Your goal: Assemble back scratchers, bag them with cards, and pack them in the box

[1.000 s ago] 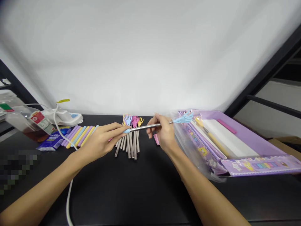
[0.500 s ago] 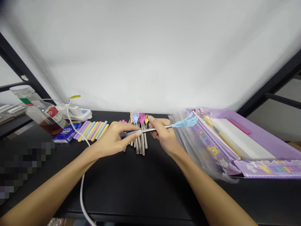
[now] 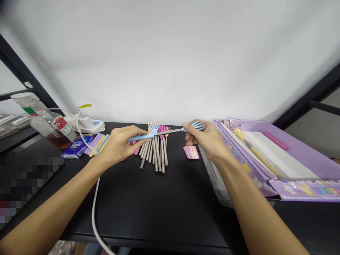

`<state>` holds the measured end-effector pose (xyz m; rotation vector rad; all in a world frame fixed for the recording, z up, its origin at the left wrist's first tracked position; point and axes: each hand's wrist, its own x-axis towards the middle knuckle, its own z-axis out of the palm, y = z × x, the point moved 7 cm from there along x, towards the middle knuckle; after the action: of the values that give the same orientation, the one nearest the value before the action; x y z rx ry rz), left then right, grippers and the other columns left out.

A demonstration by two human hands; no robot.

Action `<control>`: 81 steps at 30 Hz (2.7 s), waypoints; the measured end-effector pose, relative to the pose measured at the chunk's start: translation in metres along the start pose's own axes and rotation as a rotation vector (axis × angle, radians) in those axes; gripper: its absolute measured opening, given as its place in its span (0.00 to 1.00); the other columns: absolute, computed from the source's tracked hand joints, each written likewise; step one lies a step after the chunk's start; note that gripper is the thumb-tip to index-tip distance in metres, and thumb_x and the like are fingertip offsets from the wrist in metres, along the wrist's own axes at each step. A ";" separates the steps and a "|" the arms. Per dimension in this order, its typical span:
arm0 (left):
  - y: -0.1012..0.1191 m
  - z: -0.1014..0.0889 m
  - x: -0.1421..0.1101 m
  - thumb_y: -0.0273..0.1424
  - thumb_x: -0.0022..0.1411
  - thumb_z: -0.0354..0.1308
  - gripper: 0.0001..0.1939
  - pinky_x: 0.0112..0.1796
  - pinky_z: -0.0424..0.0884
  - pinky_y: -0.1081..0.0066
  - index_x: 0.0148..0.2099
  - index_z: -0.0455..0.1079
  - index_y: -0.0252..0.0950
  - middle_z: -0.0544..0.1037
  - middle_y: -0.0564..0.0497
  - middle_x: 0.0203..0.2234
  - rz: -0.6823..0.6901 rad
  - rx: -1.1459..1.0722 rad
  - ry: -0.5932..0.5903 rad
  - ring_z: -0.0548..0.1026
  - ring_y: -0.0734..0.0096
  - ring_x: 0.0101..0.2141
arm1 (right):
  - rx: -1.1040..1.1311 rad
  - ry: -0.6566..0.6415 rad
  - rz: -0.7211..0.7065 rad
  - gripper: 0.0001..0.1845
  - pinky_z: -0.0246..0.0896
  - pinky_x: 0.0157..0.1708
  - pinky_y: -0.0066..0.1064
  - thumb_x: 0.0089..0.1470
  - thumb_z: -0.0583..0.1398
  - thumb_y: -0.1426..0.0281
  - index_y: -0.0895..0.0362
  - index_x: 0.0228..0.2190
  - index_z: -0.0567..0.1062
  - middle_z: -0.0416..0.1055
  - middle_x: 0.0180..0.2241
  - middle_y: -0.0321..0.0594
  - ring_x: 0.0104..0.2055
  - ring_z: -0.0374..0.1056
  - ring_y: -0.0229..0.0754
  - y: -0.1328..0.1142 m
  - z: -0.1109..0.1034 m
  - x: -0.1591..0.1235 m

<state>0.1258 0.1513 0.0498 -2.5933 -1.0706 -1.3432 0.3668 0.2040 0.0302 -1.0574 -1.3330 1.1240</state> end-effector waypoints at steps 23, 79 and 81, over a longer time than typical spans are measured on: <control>-0.001 0.053 -0.009 0.45 0.67 0.58 0.20 0.14 0.61 0.78 0.37 0.78 0.32 0.73 0.53 0.20 -0.562 -0.789 -0.419 0.63 0.81 0.13 | -0.189 -0.372 -0.245 0.17 0.64 0.21 0.27 0.55 0.67 0.56 0.58 0.30 0.75 0.77 0.23 0.36 0.21 0.73 0.38 -0.010 0.031 -0.016; 0.051 0.048 0.060 0.33 0.72 0.55 0.11 0.24 0.63 0.70 0.43 0.77 0.36 0.83 0.53 0.27 0.302 0.500 0.037 0.79 0.69 0.24 | 0.678 0.606 -0.260 0.26 0.51 0.15 0.21 0.55 0.65 0.49 0.59 0.22 0.73 0.61 0.16 0.29 0.16 0.54 0.28 -0.020 -0.077 -0.024; 0.063 0.060 0.068 0.31 0.73 0.52 0.12 0.24 0.62 0.71 0.43 0.77 0.36 0.83 0.53 0.27 0.359 0.495 0.001 0.78 0.70 0.24 | 0.672 0.580 -0.253 0.25 0.52 0.16 0.22 0.53 0.67 0.50 0.59 0.23 0.73 0.63 0.18 0.30 0.17 0.55 0.28 -0.018 -0.075 -0.029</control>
<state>0.2322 0.1609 0.0789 -2.2669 -0.7611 -0.8667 0.4432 0.1766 0.0440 -0.6146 -0.5397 0.8789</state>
